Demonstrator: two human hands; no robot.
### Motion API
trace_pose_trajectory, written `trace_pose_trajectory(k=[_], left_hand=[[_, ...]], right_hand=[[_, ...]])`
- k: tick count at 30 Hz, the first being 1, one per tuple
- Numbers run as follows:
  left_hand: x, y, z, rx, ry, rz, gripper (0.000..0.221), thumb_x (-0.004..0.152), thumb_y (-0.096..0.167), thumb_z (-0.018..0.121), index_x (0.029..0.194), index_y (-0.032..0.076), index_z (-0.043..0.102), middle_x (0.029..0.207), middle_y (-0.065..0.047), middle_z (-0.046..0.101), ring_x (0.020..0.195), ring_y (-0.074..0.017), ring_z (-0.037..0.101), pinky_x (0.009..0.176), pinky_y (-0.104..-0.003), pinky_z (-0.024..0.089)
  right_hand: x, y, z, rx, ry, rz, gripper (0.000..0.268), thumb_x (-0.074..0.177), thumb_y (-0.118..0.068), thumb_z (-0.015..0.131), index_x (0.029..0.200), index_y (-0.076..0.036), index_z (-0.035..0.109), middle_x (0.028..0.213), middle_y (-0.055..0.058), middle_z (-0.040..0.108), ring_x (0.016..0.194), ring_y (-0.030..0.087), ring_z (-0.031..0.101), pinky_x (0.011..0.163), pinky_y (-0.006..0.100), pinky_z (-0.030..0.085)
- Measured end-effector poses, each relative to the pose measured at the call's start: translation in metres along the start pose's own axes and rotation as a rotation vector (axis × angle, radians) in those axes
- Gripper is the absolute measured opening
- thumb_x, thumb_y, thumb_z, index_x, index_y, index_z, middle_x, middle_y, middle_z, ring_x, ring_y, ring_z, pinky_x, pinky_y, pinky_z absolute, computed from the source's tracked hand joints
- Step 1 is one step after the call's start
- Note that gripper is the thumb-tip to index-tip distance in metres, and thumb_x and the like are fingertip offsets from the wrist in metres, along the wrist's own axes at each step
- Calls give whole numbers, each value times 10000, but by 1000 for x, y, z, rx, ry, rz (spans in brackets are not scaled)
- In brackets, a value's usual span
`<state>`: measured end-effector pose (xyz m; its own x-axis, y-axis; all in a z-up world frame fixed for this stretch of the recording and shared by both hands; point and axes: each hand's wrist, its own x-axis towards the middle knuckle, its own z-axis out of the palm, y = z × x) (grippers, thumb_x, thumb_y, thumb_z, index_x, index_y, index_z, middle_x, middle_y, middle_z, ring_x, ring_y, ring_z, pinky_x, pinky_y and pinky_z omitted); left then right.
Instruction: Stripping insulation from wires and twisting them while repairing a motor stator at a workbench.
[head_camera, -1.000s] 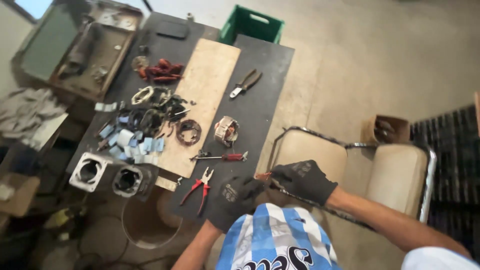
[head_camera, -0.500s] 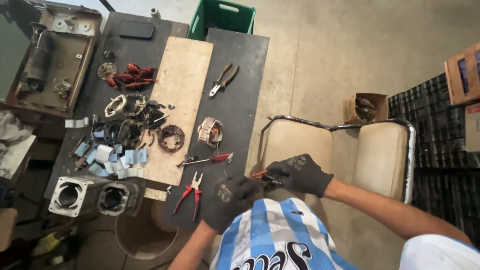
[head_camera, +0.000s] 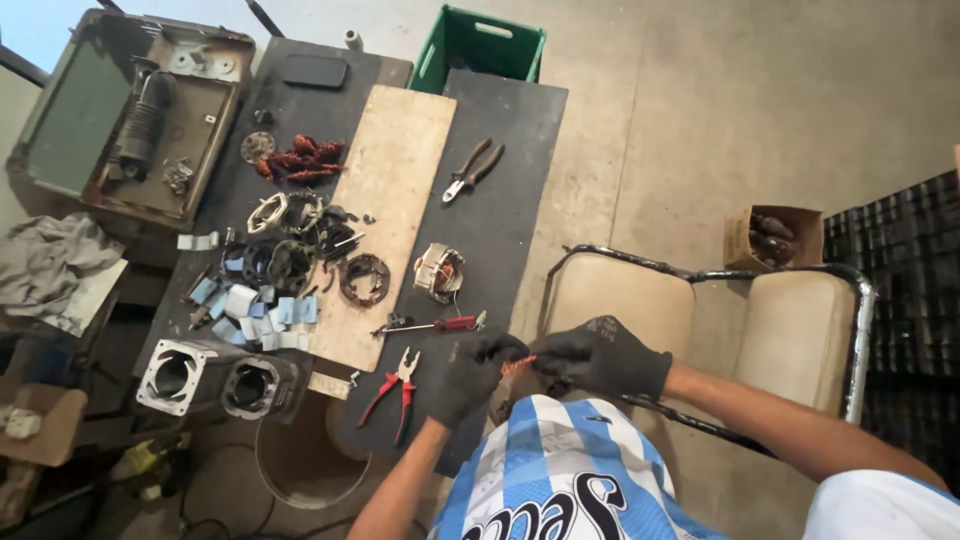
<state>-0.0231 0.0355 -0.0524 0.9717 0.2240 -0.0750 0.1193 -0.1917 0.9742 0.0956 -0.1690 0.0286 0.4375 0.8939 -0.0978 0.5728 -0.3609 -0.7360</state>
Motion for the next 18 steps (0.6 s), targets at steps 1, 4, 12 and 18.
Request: trace_pose_trajectory(k=[1,4,12,18], left_hand=[[-5,-1,-4,84,7,-51,59,881,276,802,933,265,828,752,-11,741,768,-211,725,773,-343,572],[-24,44,-14,239,74,-51,93,865,310,789,936,261,824,748,-68,742,771,-287,733,745,-393,576],[-19,71,-48,564,41,191,428,824,490,784,1072,146,724,728,-80,720,768,-289,743,699,-426,601],[-16,64,-54,738,-7,505,291,949,335,680,1198,187,709,933,-58,756,883,-298,724,730,-424,607]], right_hand=[[1,-4,-3,33,19,61,305,822,-459,742,1116,-379,756,817,-33,789,892,236,765,780,398,610],[6,-10,-12,-5,2,217,312,824,-432,716,1132,-408,753,798,-20,788,909,234,763,828,405,598],[26,-17,-17,29,-79,380,298,837,-464,709,1125,-401,753,795,-27,807,970,242,753,909,407,581],[33,-29,-19,0,-149,374,301,850,-445,692,1133,-363,752,837,0,811,983,264,751,951,424,570]])
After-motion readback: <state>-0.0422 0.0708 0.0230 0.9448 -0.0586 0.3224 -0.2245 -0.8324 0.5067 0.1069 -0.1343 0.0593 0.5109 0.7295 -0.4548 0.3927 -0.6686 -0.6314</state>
